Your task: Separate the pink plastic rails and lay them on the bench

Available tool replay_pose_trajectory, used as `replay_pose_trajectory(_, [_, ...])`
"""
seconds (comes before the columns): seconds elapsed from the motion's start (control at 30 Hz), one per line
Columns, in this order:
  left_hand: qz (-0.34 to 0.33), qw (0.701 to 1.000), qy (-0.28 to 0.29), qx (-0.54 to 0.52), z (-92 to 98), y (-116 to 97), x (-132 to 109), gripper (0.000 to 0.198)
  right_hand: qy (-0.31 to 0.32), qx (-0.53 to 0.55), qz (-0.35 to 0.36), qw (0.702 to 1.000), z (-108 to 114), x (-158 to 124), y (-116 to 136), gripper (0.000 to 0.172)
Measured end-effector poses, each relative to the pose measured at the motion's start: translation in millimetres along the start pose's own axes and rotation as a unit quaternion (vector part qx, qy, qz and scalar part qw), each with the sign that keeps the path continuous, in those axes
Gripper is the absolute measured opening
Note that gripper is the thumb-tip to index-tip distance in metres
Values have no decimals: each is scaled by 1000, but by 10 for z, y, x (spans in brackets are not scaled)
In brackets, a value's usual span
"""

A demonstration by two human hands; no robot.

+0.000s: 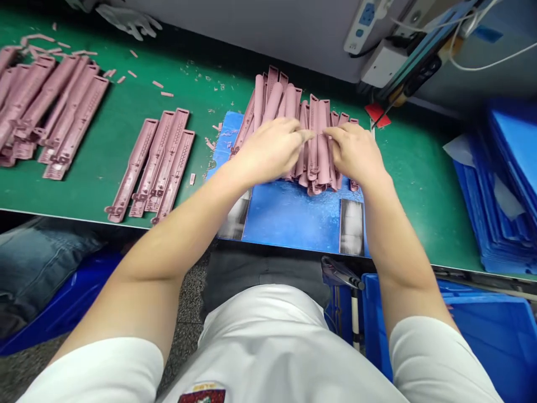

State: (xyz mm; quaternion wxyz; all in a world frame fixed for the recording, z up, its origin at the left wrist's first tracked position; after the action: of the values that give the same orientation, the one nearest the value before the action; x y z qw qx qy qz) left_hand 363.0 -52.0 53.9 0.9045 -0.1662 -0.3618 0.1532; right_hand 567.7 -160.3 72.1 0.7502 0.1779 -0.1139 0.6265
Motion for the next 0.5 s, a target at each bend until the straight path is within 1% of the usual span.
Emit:
replay_pose_trajectory(0.07, [0, 999, -43, -25, 319, -157, -496, 45, -60, 57, 16, 996, 178, -243, 226, 40])
replay_pose_trajectory(0.13, [11, 995, -86, -48, 611, -313, -1044, 39, -135, 144, 29, 980, 374, -544, 592, 32])
replay_pose_trajectory(0.17, [25, 992, -111, -50, 739, -365, -1314, 36, -151, 194, 31, 969, 433, -700, 801, 28])
replay_pose_trajectory(0.2, [47, 988, -139, -37, 859, -384, -1572, 33, -150, 246, 38, 957, 452, -848, 1020, 24])
replay_pose_trajectory(0.23, [78, 982, -169, -8, 977, -363, -1817, 31, -126, 298, 48, 945, 421, -980, 1244, 21])
replay_pose_trajectory(0.27, [117, 972, -201, 39, 1104, -298, -2047, 29, -95, 342, 55, 933, 350, -1087, 1460, 19])
replay_pose_trajectory(0.3, [161, 955, -231, 96, 1245, -196, -2263, 29, -59, 375, 58, 923, 242, -1164, 1661, 18])
replay_pose_trajectory(0.37, [246, 908, -274, 201, 1559, 98, -2633, 29, 8, 406, 46, 913, -46, -1205, 2001, 19])
replay_pose_trajectory(0.43, [310, 867, -295, 256, 1861, 474, -2882, 34, 54, 393, 21, 918, -347, -1083, 2254, 23])
replay_pose_trajectory(0.47, [335, 856, -295, 261, 1982, 684, -2951, 35, 71, 376, 12, 924, -481, -971, 2359, 25])
replay_pose_trajectory(0.5, [358, 852, -287, 252, 2070, 901, -2983, 37, 83, 355, 9, 931, -596, -830, 2457, 26])
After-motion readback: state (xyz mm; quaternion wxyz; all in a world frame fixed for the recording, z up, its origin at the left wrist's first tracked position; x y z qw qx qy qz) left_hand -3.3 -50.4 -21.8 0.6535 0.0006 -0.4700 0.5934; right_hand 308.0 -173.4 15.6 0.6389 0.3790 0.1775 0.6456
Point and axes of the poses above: each hand's wrist, its own x-axis towards the middle knuckle, its own z-axis out of the back of the hand, y = z × x, the point moved 5 cm from there along x, towards the middle knuckle, and after that the axes turned 14 degrees about -y, right-handed, at the moved point
